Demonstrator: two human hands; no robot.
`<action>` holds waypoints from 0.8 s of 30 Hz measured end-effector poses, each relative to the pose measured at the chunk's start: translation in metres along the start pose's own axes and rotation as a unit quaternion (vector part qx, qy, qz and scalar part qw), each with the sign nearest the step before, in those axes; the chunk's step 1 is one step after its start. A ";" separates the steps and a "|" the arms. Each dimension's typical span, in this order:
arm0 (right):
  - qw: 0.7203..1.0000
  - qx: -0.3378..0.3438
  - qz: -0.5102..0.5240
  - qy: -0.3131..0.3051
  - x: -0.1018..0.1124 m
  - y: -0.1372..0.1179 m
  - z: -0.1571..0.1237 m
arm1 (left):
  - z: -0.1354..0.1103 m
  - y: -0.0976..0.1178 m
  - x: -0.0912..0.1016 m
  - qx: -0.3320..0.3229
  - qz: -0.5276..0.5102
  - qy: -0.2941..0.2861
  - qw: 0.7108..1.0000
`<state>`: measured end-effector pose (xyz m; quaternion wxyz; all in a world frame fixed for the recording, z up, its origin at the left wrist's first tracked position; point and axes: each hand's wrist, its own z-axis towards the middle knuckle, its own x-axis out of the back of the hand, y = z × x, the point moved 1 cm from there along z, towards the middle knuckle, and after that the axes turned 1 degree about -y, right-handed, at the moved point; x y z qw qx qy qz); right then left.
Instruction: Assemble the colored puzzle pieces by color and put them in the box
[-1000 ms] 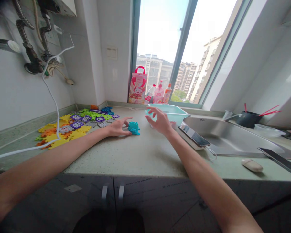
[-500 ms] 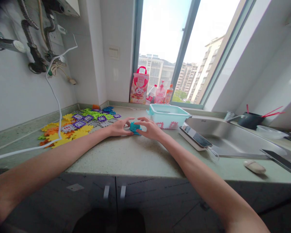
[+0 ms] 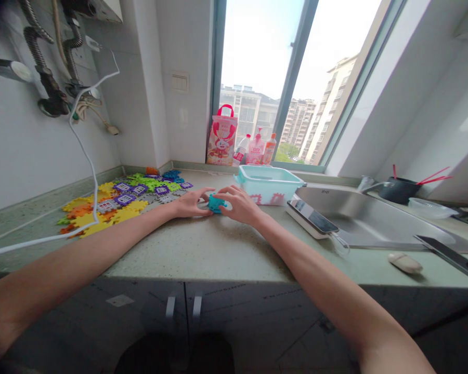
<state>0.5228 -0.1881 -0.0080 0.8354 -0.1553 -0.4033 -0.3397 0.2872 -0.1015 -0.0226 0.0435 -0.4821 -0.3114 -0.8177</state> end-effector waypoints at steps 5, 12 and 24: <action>0.999 -0.014 0.047 0.022 -0.002 0.002 0.002 | 0.000 0.001 0.000 0.002 -0.001 -0.002 1.000; 0.998 -0.011 0.067 0.007 -0.006 0.002 0.003 | 0.000 0.001 0.000 0.003 -0.001 -0.007 1.000; 0.987 -0.098 0.124 0.019 -0.008 0.010 -0.004 | -0.001 0.003 0.002 0.000 0.007 -0.005 1.000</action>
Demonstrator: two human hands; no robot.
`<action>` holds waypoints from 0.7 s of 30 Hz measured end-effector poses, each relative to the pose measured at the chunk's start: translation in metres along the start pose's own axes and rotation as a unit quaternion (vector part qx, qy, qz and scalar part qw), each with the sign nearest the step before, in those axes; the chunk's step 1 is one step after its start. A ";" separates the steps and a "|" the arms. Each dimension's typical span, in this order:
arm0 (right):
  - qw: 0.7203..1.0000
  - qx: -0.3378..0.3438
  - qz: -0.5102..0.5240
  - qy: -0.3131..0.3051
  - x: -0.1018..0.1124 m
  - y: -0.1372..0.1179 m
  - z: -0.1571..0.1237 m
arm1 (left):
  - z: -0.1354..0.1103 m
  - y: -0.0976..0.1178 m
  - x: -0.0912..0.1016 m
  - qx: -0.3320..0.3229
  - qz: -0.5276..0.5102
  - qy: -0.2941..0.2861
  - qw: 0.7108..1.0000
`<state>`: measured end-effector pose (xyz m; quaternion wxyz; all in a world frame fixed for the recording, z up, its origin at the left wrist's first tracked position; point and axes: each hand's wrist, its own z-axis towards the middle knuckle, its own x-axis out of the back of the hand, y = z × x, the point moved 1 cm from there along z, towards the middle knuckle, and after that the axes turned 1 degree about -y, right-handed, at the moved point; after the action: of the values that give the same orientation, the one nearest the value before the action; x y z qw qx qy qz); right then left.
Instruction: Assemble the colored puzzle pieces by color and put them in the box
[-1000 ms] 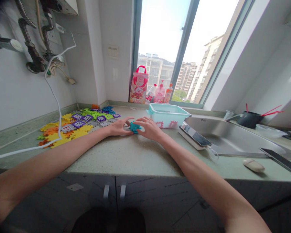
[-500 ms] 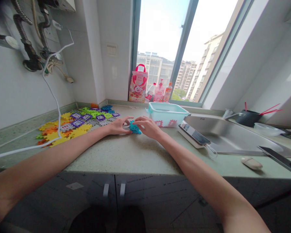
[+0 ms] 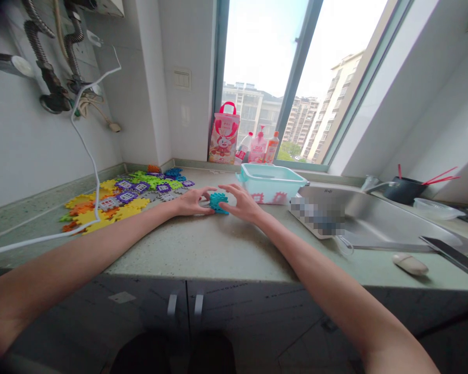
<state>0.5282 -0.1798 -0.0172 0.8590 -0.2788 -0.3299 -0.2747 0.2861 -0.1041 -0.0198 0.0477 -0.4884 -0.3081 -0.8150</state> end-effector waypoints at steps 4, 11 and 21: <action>0.994 -0.078 0.044 -0.063 -0.007 0.015 -0.006 | 0.000 -0.002 -0.001 0.005 -0.002 0.010 1.000; 0.988 -0.108 0.093 -0.067 -0.015 0.020 -0.006 | 0.001 -0.003 -0.004 -0.012 -0.027 0.027 0.999; 0.989 -0.125 0.017 0.081 0.026 0.000 0.006 | 0.000 -0.005 -0.001 0.035 0.018 0.002 0.999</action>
<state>0.5419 -0.1834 0.0056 0.8461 -0.3660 -0.2174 -0.3207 0.2853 -0.1006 -0.0230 0.0802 -0.4900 -0.3274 -0.8039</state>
